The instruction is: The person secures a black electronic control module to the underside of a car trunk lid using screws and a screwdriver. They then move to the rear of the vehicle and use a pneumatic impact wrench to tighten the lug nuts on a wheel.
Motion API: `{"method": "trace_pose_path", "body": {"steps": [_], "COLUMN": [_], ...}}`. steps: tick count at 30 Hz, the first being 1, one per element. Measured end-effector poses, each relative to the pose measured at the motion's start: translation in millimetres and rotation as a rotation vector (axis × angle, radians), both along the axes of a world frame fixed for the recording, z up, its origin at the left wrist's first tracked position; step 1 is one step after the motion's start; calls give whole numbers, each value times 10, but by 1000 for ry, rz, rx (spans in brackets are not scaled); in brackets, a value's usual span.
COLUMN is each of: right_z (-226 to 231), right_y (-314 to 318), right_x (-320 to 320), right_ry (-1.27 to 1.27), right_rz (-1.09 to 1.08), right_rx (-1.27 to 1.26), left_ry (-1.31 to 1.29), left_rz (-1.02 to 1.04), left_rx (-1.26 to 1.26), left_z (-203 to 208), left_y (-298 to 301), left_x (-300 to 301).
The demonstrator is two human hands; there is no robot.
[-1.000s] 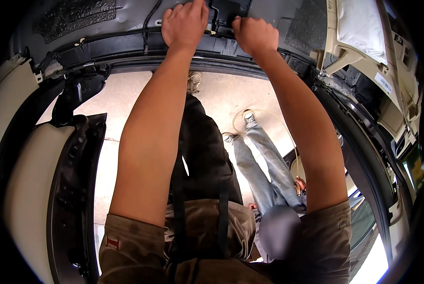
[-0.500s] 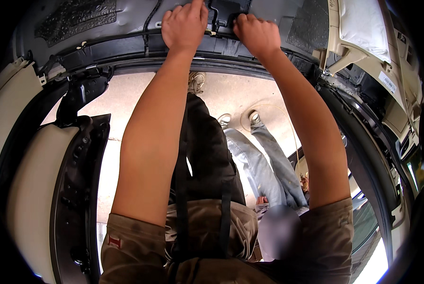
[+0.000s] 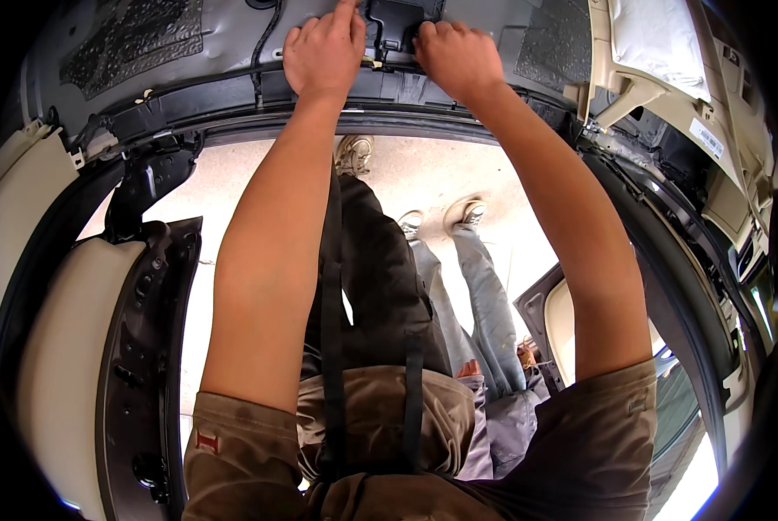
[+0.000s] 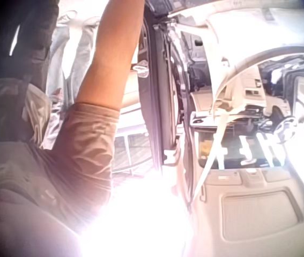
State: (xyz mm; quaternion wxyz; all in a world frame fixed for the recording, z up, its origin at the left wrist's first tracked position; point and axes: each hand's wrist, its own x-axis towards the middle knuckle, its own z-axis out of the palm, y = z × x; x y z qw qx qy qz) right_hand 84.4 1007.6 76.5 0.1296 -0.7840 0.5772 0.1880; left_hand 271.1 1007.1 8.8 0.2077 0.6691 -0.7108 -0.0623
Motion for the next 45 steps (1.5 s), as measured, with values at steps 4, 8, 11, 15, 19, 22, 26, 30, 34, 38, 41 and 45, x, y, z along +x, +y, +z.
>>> {"method": "trace_pose_path", "body": {"steps": [4, 8, 11, 15, 19, 22, 26, 30, 34, 38, 41, 45], "right_z": [73, 207, 72, 83, 95, 146, 72, 221, 58, 46, 3, 15], "right_y": [-66, -88, 51, -10, -108, -62, -6, -138, -13, 67, 60, -55], "right_x": [220, 211, 104, 103, 157, 212, 213, 330, 354, 250, 168, 303], "right_ry": [37, 18, -16, 47, 55, 84, 53, 88, 41, 10, 31, 57], "right_rz": [-536, -433, -179, -192, -415, -420, -258, -541, -798, -448, -348, -783], "right_rx": [207, 247, 64, 171, 253, 208, 28, 341, 216, 40, 87, 250], "left_ry": [11, 0, 15, 39, -11, -7, 14, 15, 21, 17, 14, 23], "left_rz": [-22, -15, -9, -16, -11, -8, -3, -2, -13, -10, -12, -16], "left_rx": [-12, 57, 65, 25, 39, 36, 15, 11, 1, -14, -5, -27], "left_z": [19, 51, 53, 48, 67, 68, 47, 28, -12, -12, -1, -55], "left_y": [2, -5, 8, -2, -19, 24, -10, -8, 8, 1, 10, 0], "left_x": [-22, 11, 6, -5, -22, -7, -11, -4, -3, 8, 0, 28]}}
